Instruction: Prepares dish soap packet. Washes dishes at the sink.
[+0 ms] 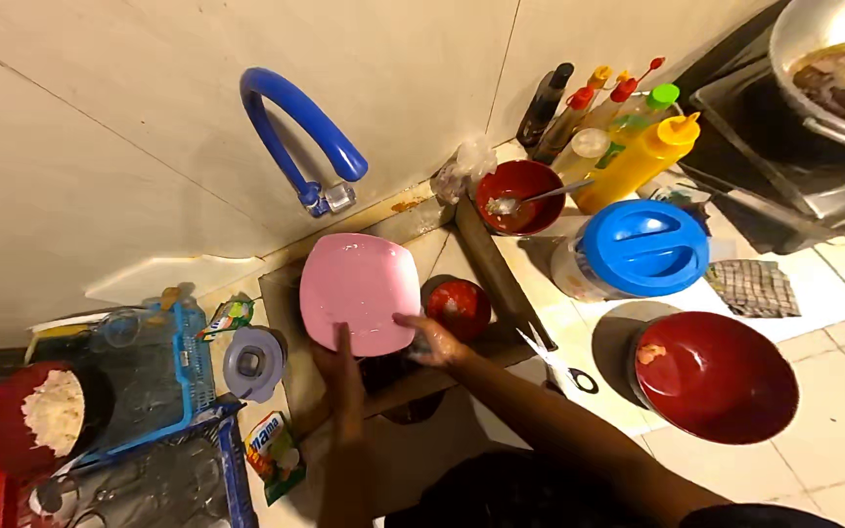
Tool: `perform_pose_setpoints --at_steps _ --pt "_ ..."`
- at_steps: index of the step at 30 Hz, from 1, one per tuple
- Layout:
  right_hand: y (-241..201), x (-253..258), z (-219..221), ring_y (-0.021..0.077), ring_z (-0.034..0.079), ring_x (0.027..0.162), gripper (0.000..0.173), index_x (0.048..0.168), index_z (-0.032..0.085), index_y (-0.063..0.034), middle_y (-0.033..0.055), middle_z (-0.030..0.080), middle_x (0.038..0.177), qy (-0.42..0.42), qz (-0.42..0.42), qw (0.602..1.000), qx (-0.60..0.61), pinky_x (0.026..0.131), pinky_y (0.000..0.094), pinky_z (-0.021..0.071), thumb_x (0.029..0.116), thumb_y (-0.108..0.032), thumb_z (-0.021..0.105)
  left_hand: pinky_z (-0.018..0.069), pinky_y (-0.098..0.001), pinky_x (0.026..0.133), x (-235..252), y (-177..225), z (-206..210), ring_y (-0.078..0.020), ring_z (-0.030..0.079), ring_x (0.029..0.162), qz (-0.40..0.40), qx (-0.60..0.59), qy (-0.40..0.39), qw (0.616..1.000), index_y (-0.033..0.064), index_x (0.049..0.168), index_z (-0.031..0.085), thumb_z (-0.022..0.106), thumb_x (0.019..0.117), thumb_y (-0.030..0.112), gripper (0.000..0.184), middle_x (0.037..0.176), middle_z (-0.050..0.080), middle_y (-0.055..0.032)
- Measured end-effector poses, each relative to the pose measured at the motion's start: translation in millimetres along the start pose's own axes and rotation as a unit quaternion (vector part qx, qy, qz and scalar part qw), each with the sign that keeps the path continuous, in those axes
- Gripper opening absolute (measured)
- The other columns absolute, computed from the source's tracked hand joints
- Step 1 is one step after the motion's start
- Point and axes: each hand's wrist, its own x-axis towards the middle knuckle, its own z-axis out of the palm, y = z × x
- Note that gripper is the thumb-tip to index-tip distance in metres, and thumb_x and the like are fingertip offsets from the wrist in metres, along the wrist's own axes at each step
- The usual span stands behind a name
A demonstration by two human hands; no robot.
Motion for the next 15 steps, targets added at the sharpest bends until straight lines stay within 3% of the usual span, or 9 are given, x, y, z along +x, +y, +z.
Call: perform_pose_setpoints --at_steps 2,3,5,7,9,11,12,13,15 --pt "7 -6 14 0.0173 0.070 0.083 0.031 0.131 0.052 -0.0054 0.0097 0.070 0.101 0.000 0.029 0.999 -0.030 0.071 0.0337 0.0603 0.1068 -0.024 0.051 0.0550 -0.0337 0.096 -21 -3 26 -0.0182 0.064 0.113 -0.019 -0.028 0.075 0.997 -0.0071 0.149 0.036 0.056 0.1060 0.019 0.054 0.132 0.059 -0.0239" --pt "4 -11 13 0.0168 0.070 0.080 0.031 0.130 0.054 -0.0049 0.0092 0.071 0.099 0.008 0.034 0.997 -0.074 0.070 0.0330 0.0602 0.1053 -0.024 0.054 0.0538 -0.0342 0.099 -24 -6 25 -0.0183 0.064 0.115 -0.028 -0.028 0.074 0.997 -0.0073 0.148 0.038 0.052 0.1074 0.019 0.051 0.133 0.059 -0.0237" --pt "-19 -20 3 0.0167 0.070 0.081 0.035 0.132 0.054 -0.0036 0.0094 0.071 0.100 0.035 0.009 0.986 -0.162 0.071 0.0335 0.0604 0.1015 -0.020 0.061 0.0508 -0.0359 0.105 -17 -13 -2 -0.0196 0.061 0.121 -0.049 0.001 0.014 0.999 -0.0087 0.145 0.042 0.050 0.1078 0.019 0.047 0.135 0.059 -0.0238" --pt "-50 -15 -12 0.0164 0.069 0.087 0.041 0.137 0.052 -0.0043 0.0093 0.070 0.104 0.054 -0.038 0.976 -0.206 0.076 0.0343 0.0597 0.1007 -0.021 0.064 0.0521 -0.0372 0.104 -7 -18 -31 -0.0185 0.062 0.120 -0.096 0.027 -0.055 0.994 -0.0061 0.144 0.045 0.050 0.1081 0.020 0.045 0.135 0.060 -0.0210" --pt "-68 -9 -16 0.0151 0.068 0.094 0.039 0.135 0.056 -0.0094 0.0074 0.070 0.108 0.035 -0.061 0.984 -0.164 0.084 0.0349 0.0585 0.1051 -0.033 0.057 0.0561 -0.0412 0.098 -7 -25 -41 -0.0199 0.065 0.114 -0.164 0.018 -0.109 0.980 -0.0011 0.146 0.046 0.050 0.1086 0.025 0.045 0.131 0.063 -0.0184" --pt "-69 -17 -8 0.0104 0.069 0.100 0.047 0.134 0.060 -0.0149 0.0034 0.072 0.112 0.001 -0.101 0.985 -0.143 0.087 0.0322 0.0590 0.1080 -0.048 0.041 0.0602 -0.0443 0.090 -15 -32 -30 -0.0221 0.069 0.106 -0.207 -0.024 -0.136 0.968 0.0005 0.143 0.049 0.049 0.1086 0.028 0.044 0.122 0.067 -0.0174" --pt "-61 -29 -8 0.0074 0.067 0.104 0.044 0.137 0.058 -0.0115 0.0039 0.071 0.117 -0.002 -0.141 0.974 -0.175 0.091 0.0287 0.0572 0.1101 -0.041 0.040 0.0609 -0.0449 0.088 -18 -37 -23 -0.0228 0.070 0.104 -0.220 -0.054 -0.139 0.964 0.0010 0.142 0.049 0.048 0.1090 0.029 0.044 0.120 0.068 -0.0171" --pt "-50 -49 -10 0.0035 0.064 0.109 0.038 0.140 0.055 -0.0039 0.0054 0.068 0.122 -0.003 -0.171 0.953 -0.251 0.096 0.0234 0.0535 0.1097 -0.024 0.044 0.0606 -0.0454 0.088 -21 -40 -17 -0.0235 0.070 0.104 -0.230 -0.079 -0.143 0.959 0.0010 0.142 0.049 0.046 0.1097 0.030 0.043 0.121 0.068 -0.0173" --pt "-26 -72 -18 0.0013 0.063 0.100 0.030 0.127 0.059 0.0070 0.0095 0.068 0.111 0.036 -0.156 0.920 -0.357 0.090 0.0191 0.0513 0.1006 -0.006 0.055 0.0608 -0.0454 0.087 -26 -41 -7 -0.0240 0.070 0.105 -0.240 -0.080 -0.153 0.955 0.0015 0.142 0.050 0.045 0.1102 0.031 0.044 0.121 0.068 -0.0178"
